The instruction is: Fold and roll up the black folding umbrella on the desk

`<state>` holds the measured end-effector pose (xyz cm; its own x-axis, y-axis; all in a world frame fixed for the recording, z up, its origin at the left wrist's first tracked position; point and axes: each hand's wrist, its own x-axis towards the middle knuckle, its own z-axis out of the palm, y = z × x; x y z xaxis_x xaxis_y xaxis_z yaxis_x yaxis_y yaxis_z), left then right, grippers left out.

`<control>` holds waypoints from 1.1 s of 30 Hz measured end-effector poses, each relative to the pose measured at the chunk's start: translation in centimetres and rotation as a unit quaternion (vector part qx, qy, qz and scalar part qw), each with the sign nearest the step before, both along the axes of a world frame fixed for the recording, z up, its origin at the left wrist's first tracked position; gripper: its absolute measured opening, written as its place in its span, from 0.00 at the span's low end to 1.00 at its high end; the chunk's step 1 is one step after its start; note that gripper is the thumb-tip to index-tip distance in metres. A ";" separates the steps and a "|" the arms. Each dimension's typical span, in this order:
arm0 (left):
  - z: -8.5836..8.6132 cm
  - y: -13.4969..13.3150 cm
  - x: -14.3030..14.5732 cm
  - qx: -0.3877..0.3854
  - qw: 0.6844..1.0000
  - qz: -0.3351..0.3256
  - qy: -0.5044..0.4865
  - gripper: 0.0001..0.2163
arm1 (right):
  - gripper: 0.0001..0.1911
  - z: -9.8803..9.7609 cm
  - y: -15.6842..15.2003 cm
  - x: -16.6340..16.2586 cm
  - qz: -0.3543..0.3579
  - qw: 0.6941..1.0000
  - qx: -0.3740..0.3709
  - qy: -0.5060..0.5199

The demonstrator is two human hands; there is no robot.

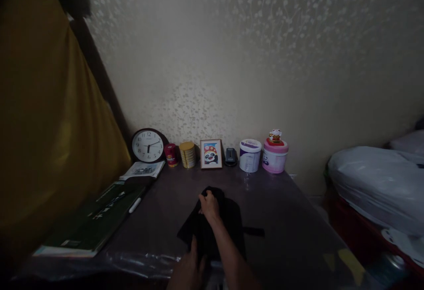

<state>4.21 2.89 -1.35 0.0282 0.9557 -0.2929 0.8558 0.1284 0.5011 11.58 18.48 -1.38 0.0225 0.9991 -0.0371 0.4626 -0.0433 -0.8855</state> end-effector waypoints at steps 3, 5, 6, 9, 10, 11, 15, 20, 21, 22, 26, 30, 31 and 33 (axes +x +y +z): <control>-0.4 -0.4 -0.2 0.011 1.000 0.010 -0.014 0.29 | 0.23 0.2 -0.2 0.1 0.010 1.000 0.000 -0.018; -0.5 -0.7 -0.2 0.024 0.999 0.019 -0.033 0.32 | 0.22 0.4 -0.2 0.1 0.012 1.000 0.000 -0.029; -0.4 -0.8 -0.2 0.029 0.999 0.021 -0.040 0.34 | 0.22 0.4 -0.3 0.1 0.012 0.999 0.000 -0.034; 0.3 -0.9 -0.1 0.025 0.999 -0.001 -0.033 0.37 | 0.20 0.5 -0.4 0.1 0.012 0.999 0.002 -0.051; 0.7 -0.8 0.0 0.016 1.000 -0.016 -0.019 0.36 | 0.20 0.6 -0.4 0.1 0.012 0.998 0.003 -0.057; 1.0 -0.7 0.1 0.008 1.000 -0.029 -0.002 0.35 | 0.20 0.6 -0.4 0.1 0.013 0.998 0.006 -0.063; 1.8 -0.2 0.4 -0.013 0.997 -0.055 0.055 0.33 | 0.19 0.9 -0.5 -0.2 0.026 0.996 0.018 -0.081; 1.4 -0.1 0.4 -0.009 0.996 -0.047 0.079 0.33 | 0.15 1.7 -2.0 0.3 0.107 0.991 0.056 -0.056; 1.3 -0.1 0.4 -0.008 0.996 -0.047 0.078 0.32 | 0.14 1.9 -2.7 0.7 0.131 0.987 0.084 -0.048; 1.3 -0.1 0.4 -0.009 0.996 -0.049 0.074 0.32 | 0.13 2.0 -3.6 1.1 0.150 0.980 0.124 -0.046; 0.9 0.2 0.4 -0.035 0.996 -0.059 0.059 0.32 | 0.12 1.8 -6.6 2.9 0.166 0.939 0.286 -0.090; 0.2 0.4 0.5 -0.053 0.996 -0.032 0.070 0.32 | 0.12 0.2 -6.0 4.4 0.156 0.922 0.326 -0.141; 0.0 0.5 0.6 -0.054 0.996 -0.024 0.072 0.32 | 0.13 -0.3 -5.1 4.7 0.152 0.918 0.331 -0.156; -0.4 0.6 0.7 -0.060 0.996 -0.007 0.072 0.32 | 0.14 -1.1 -2.8 5.0 0.143 0.912 0.335 -0.187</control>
